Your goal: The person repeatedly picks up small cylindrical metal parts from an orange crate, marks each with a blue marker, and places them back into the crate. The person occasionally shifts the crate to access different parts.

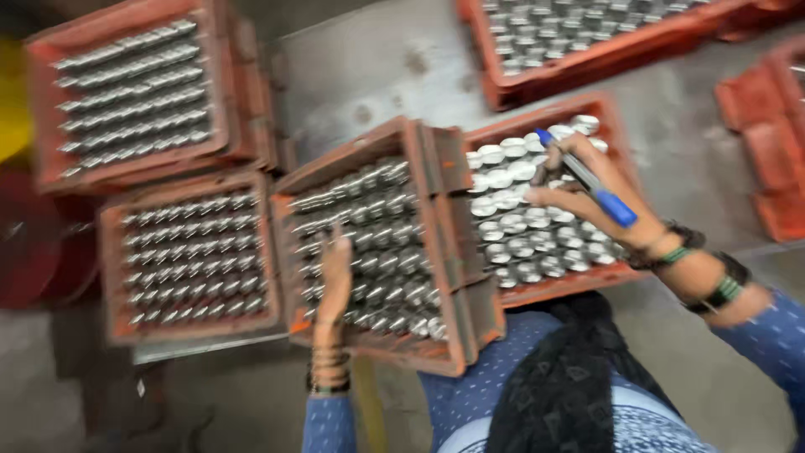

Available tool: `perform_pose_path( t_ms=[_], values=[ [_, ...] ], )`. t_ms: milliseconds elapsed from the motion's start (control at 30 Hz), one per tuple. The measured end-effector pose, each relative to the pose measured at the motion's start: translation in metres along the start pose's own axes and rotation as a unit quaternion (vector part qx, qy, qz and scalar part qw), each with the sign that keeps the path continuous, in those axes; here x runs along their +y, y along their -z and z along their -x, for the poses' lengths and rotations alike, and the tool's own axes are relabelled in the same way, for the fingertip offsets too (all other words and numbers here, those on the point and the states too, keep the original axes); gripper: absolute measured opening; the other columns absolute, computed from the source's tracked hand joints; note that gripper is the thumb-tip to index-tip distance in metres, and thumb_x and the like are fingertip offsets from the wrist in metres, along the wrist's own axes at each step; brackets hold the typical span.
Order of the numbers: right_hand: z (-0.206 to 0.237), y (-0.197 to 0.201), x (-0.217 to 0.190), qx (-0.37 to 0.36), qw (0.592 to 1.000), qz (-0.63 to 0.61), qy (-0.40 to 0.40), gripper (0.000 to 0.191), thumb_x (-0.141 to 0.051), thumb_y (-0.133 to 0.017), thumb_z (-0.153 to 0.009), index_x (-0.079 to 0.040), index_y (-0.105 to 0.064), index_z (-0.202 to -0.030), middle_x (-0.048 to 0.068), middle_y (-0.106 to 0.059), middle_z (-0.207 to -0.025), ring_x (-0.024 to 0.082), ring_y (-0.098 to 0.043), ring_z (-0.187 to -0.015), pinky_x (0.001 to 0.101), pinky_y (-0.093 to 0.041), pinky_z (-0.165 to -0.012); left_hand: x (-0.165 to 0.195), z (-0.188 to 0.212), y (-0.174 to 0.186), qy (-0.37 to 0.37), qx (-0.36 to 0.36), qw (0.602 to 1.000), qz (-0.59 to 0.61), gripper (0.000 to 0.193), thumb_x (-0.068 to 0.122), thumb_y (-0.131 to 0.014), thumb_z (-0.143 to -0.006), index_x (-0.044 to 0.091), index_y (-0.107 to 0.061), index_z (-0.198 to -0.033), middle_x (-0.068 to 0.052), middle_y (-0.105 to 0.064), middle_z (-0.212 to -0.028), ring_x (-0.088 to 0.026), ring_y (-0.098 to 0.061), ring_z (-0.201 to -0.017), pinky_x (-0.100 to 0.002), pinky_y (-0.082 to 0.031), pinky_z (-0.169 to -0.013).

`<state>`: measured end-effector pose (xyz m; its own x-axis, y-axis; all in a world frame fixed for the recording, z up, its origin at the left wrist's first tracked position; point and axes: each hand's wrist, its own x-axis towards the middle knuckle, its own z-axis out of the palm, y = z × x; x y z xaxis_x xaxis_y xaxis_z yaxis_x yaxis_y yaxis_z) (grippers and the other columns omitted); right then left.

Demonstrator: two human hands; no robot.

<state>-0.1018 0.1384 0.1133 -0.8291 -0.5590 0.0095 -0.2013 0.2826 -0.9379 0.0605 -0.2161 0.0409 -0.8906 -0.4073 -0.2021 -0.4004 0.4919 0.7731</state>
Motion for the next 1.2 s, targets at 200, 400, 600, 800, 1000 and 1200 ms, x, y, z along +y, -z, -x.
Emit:
perform_pose_path(
  t_ms=[200, 400, 600, 800, 1000, 1200],
  values=[
    [0.028, -0.086, -0.008, -0.044, 0.998, -0.003, 0.043, 0.066, -0.011, -0.09, -0.068, -0.01, -0.04, -0.11, 0.005, -0.057, -0.099, 0.012, -0.056, -0.091, 0.029, -0.049, -0.079, -0.038, 0.022, 0.045, 0.006, 0.014, 1.0, 0.027, 0.064, 0.049, -0.043, -0.104, 0.008, -0.043, -0.154, -0.017, -0.044, -0.16, -0.037, -0.033, -0.152, -0.044, -0.025, -0.125],
    [0.048, -0.116, 0.011, -0.019, 0.989, -0.051, -0.138, 0.066, -0.004, -0.085, -0.069, -0.01, -0.034, -0.111, 0.004, -0.049, -0.091, 0.009, -0.054, -0.076, 0.027, -0.051, -0.066, -0.088, 0.069, 0.062, 0.076, 0.254, 0.962, -0.072, 0.06, 0.046, -0.062, -0.1, -0.003, -0.053, -0.133, -0.028, -0.05, -0.132, -0.041, -0.045, -0.129, -0.049, -0.037, -0.11],
    [0.047, -0.108, 0.02, -0.048, 0.984, 0.007, -0.174, 0.06, 0.003, -0.08, -0.079, -0.008, -0.032, -0.112, 0.01, -0.056, -0.09, 0.015, -0.064, -0.074, 0.0334, -0.054, -0.066, -0.118, 0.097, 0.073, 0.189, 0.215, 0.951, -0.116, 0.047, 0.042, -0.067, -0.096, 0.002, -0.059, -0.119, -0.019, -0.061, -0.113, -0.04, -0.057, -0.11, -0.049, -0.046, -0.096],
    [0.049, -0.113, 0.018, -0.018, 0.984, -0.008, -0.179, 0.062, 0.005, -0.081, -0.075, -0.008, -0.032, -0.11, 0.007, -0.055, -0.092, 0.012, -0.059, -0.081, 0.0303, -0.053, -0.067, -0.136, 0.119, 0.046, 0.159, 0.307, 0.929, -0.129, 0.052, 0.042, -0.075, -0.091, -0.004, -0.059, -0.111, -0.021, -0.061, -0.107, -0.037, -0.06, -0.102, -0.047, -0.05, -0.088],
    [0.042, -0.119, 0.005, -0.008, 0.989, 0.058, -0.132, 0.065, -0.009, -0.087, -0.065, -0.01, -0.036, -0.105, 0.004, -0.045, -0.089, 0.012, -0.046, -0.075, 0.0289, -0.044, -0.062, -0.144, 0.118, 0.046, 0.363, 0.286, 0.73, 0.504, 0.045, 0.034, -0.074, -0.088, -0.001, -0.063, -0.113, -0.016, -0.063, -0.108, -0.03, -0.062, -0.101, -0.043, -0.051, -0.088],
    [0.039, -0.126, -0.023, -0.025, 0.97, 0.077, -0.229, 0.067, -0.029, -0.089, -0.061, -0.013, -0.043, -0.107, 0.004, -0.044, -0.083, 0.015, -0.047, -0.072, 0.0318, -0.045, -0.063, -0.137, 0.1, 0.035, 0.358, 0.265, 0.719, 0.533, 0.043, 0.029, -0.073, -0.085, -0.001, -0.063, -0.115, -0.015, -0.064, -0.108, -0.028, -0.062, -0.101, -0.042, -0.051, -0.087]
  ],
)
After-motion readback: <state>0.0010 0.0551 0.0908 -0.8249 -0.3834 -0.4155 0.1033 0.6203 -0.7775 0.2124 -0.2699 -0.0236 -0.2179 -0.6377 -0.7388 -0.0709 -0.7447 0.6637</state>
